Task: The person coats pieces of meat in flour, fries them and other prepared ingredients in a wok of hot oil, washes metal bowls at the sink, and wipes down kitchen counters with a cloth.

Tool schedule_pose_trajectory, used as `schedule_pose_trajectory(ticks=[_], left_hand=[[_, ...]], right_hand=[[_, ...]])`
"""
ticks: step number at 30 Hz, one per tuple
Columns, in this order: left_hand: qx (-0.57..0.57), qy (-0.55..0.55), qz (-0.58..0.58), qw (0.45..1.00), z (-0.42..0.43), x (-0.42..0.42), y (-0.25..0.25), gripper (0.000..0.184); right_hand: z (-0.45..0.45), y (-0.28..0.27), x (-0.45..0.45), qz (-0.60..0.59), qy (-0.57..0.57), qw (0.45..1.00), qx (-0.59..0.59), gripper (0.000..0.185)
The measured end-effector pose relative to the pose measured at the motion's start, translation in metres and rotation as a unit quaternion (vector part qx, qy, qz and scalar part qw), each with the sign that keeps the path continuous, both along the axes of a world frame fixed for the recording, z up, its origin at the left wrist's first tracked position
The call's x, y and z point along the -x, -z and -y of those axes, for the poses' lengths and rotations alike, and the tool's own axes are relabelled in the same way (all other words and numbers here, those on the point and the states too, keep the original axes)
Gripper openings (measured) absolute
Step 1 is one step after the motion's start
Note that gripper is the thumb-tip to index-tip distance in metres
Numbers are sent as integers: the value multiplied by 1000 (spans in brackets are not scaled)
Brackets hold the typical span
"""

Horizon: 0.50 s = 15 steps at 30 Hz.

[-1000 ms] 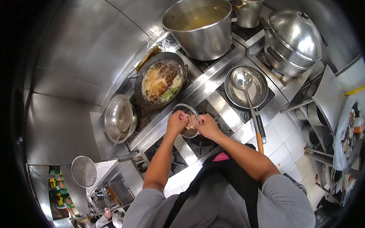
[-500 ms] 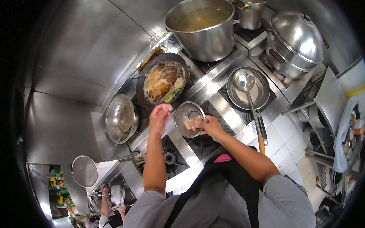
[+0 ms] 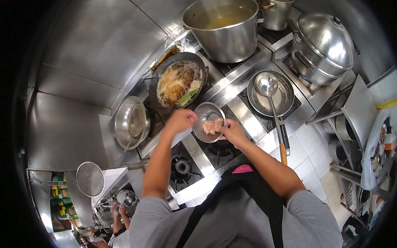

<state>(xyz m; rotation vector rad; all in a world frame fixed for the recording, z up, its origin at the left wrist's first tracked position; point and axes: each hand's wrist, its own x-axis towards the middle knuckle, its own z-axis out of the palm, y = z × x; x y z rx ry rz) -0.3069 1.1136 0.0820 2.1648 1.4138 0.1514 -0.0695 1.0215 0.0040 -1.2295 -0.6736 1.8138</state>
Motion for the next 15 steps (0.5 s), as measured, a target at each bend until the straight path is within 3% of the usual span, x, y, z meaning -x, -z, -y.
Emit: schedule_pose_trajectory(ticks=[2, 4, 7, 12, 15], left_hand=[[-6, -14, -161, 987, 40, -41, 3, 22], [-38, -31, -154, 987, 57, -55, 20, 24], [-102, -62, -122, 985, 66, -58, 46, 26], [-174, -87, -121, 973, 64, -52, 47, 19], [-176, -17, -72, 982, 61, -42, 43, 19]], right_hand=[[1, -1, 0, 15, 3, 1000, -17, 16], [1, 8, 0, 58, -3, 995, -76, 25], [4, 6, -3, 101, -26, 992, -77, 28], [4, -4, -3, 76, -8, 996, -51, 29], [3, -5, -6, 48, 4, 998, -34, 30]])
